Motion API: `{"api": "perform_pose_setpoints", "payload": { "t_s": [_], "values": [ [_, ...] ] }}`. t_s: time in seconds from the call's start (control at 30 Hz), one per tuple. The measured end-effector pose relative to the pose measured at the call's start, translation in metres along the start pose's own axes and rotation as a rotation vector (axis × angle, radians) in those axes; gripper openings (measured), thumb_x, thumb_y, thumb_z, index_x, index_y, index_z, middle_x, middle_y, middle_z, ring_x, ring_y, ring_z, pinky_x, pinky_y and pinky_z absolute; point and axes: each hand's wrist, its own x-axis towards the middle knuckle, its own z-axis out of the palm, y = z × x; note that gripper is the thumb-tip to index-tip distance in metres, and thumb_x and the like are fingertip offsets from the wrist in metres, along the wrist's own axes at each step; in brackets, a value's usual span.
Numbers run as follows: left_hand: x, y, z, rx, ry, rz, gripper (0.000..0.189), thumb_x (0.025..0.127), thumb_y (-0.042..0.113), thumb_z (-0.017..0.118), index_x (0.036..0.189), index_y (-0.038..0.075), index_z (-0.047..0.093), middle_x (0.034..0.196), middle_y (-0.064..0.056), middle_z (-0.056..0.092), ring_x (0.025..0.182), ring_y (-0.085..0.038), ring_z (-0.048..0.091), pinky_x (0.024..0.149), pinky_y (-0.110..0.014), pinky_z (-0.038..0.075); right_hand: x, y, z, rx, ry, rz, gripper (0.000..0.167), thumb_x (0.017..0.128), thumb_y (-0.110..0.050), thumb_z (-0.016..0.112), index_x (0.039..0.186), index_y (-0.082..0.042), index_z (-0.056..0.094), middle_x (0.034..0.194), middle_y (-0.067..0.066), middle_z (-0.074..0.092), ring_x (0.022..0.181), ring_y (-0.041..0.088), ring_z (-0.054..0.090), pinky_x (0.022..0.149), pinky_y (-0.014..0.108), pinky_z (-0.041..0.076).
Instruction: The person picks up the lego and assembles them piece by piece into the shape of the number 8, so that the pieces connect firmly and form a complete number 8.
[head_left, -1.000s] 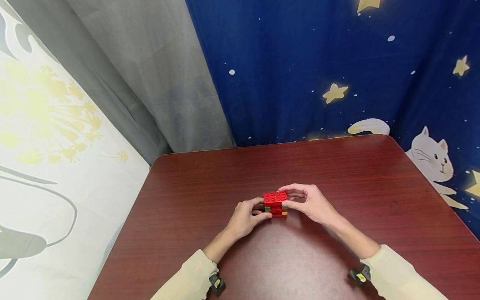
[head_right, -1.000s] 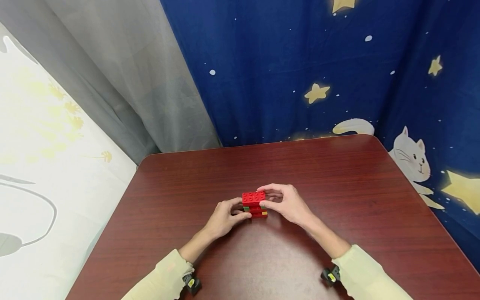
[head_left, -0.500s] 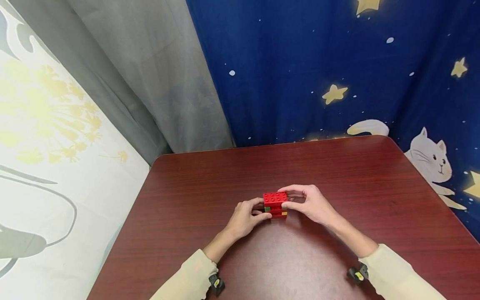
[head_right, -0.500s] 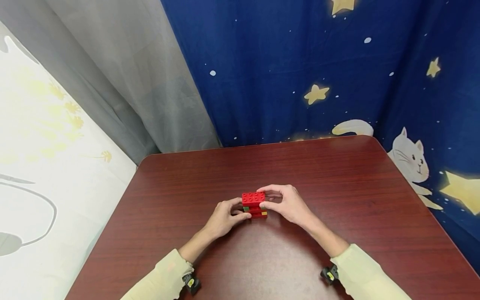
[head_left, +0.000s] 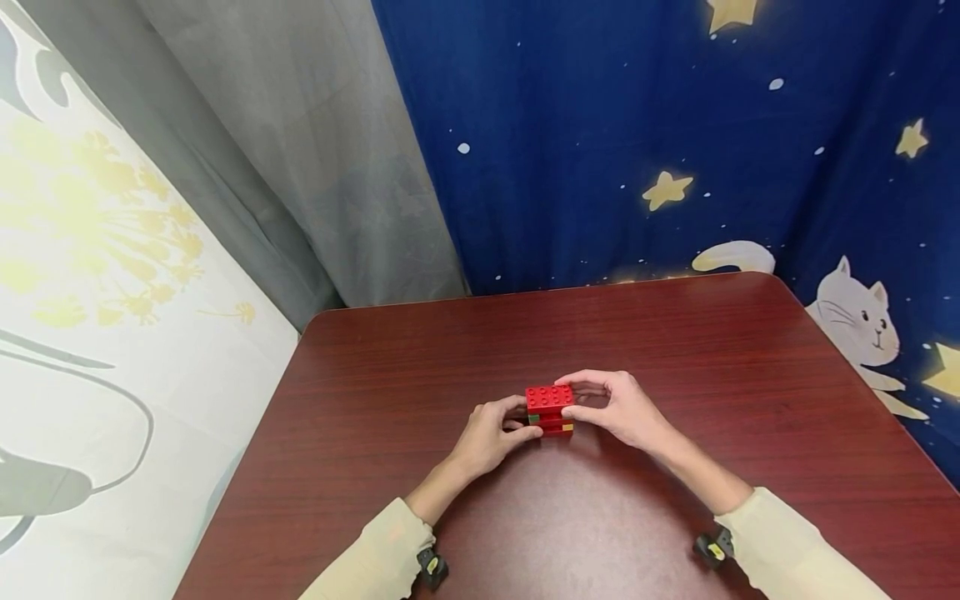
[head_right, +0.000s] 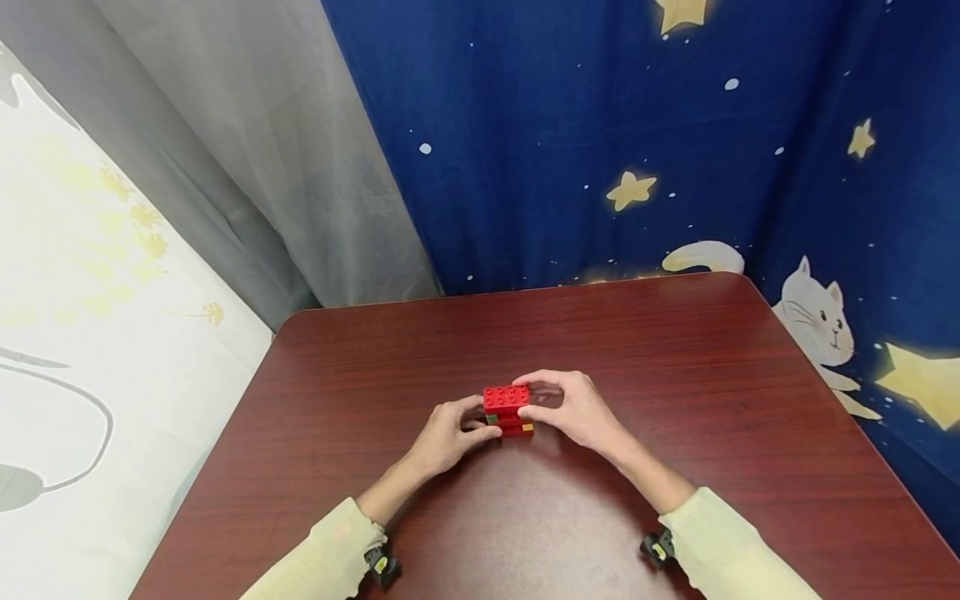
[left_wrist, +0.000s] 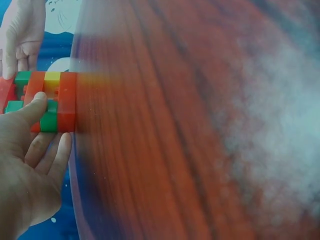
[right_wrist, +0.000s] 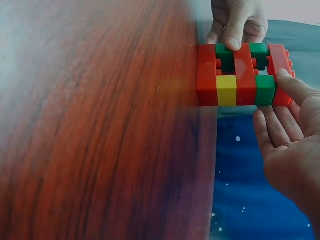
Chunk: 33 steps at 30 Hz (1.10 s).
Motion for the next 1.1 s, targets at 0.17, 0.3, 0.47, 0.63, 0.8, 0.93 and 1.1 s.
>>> {"api": "perform_pose_setpoints", "payload": {
  "t_s": [0.17, 0.3, 0.47, 0.63, 0.8, 0.93, 1.1],
  "values": [
    [-0.001, 0.001, -0.001, 0.038, -0.020, 0.015, 0.046, 0.092, 0.023, 0.086, 0.133, 0.009, 0.069, 0.125, -0.006, 0.075, 0.105, -0.017, 0.075, 0.090, -0.026, 0.059, 0.000, 0.004, 0.003, 0.028, -0.007, -0.012, 0.042, 0.088, -0.011, 0.089, 0.128, -0.009, 0.074, 0.114, 0.006, 0.078, 0.099, 0.019, 0.076, 0.089, 0.032, 0.060],
    [-0.002, 0.002, -0.004, 0.028, -0.016, 0.058, 0.055, 0.093, 0.027, 0.086, 0.141, 0.013, 0.063, 0.130, -0.006, 0.073, 0.111, -0.017, 0.073, 0.096, -0.031, 0.059, -0.001, 0.006, 0.005, 0.031, -0.012, -0.028, 0.041, 0.089, -0.008, 0.088, 0.127, -0.005, 0.073, 0.111, 0.008, 0.079, 0.098, 0.020, 0.076, 0.087, 0.026, 0.060],
    [-0.003, 0.005, -0.008, -0.088, 0.061, 0.167, 0.062, 0.094, 0.024, 0.085, 0.150, 0.019, 0.058, 0.140, -0.007, 0.069, 0.121, -0.016, 0.070, 0.102, -0.038, 0.056, -0.002, 0.006, 0.003, 0.031, -0.020, -0.017, 0.046, 0.088, -0.009, 0.088, 0.131, -0.004, 0.072, 0.115, 0.009, 0.078, 0.103, 0.022, 0.076, 0.091, 0.031, 0.060],
    [-0.002, 0.009, -0.010, -0.123, 0.147, 0.244, 0.054, 0.096, 0.022, 0.082, 0.147, 0.022, 0.064, 0.141, -0.002, 0.069, 0.127, -0.013, 0.066, 0.107, -0.039, 0.053, -0.005, 0.003, 0.000, 0.059, -0.003, 0.007, 0.052, 0.090, -0.015, 0.087, 0.138, -0.007, 0.070, 0.128, 0.008, 0.075, 0.116, 0.023, 0.073, 0.097, 0.030, 0.057],
    [-0.001, 0.012, -0.009, -0.152, 0.188, 0.247, 0.043, 0.097, 0.021, 0.080, 0.139, 0.014, 0.071, 0.133, 0.004, 0.073, 0.120, -0.013, 0.070, 0.101, -0.039, 0.057, -0.006, -0.001, -0.001, 0.114, 0.028, -0.004, 0.043, 0.097, -0.017, 0.081, 0.138, -0.012, 0.072, 0.134, 0.006, 0.073, 0.123, 0.022, 0.070, 0.096, 0.025, 0.057],
    [-0.002, 0.012, -0.007, -0.168, 0.194, 0.229, 0.041, 0.097, 0.020, 0.081, 0.136, 0.010, 0.073, 0.130, 0.003, 0.074, 0.114, -0.015, 0.073, 0.097, -0.043, 0.059, -0.006, -0.003, 0.002, 0.118, 0.029, -0.011, 0.042, 0.096, -0.016, 0.081, 0.137, -0.011, 0.073, 0.131, 0.008, 0.074, 0.120, 0.021, 0.071, 0.093, 0.025, 0.058],
    [-0.003, 0.012, -0.005, -0.213, 0.193, 0.217, 0.039, 0.096, 0.017, 0.081, 0.134, 0.010, 0.074, 0.128, 0.000, 0.075, 0.111, -0.018, 0.074, 0.094, -0.044, 0.060, -0.006, -0.003, 0.004, 0.123, 0.037, 0.005, 0.042, 0.094, -0.014, 0.083, 0.134, -0.007, 0.074, 0.127, 0.011, 0.075, 0.115, 0.027, 0.073, 0.091, 0.024, 0.058]
  ]
}}
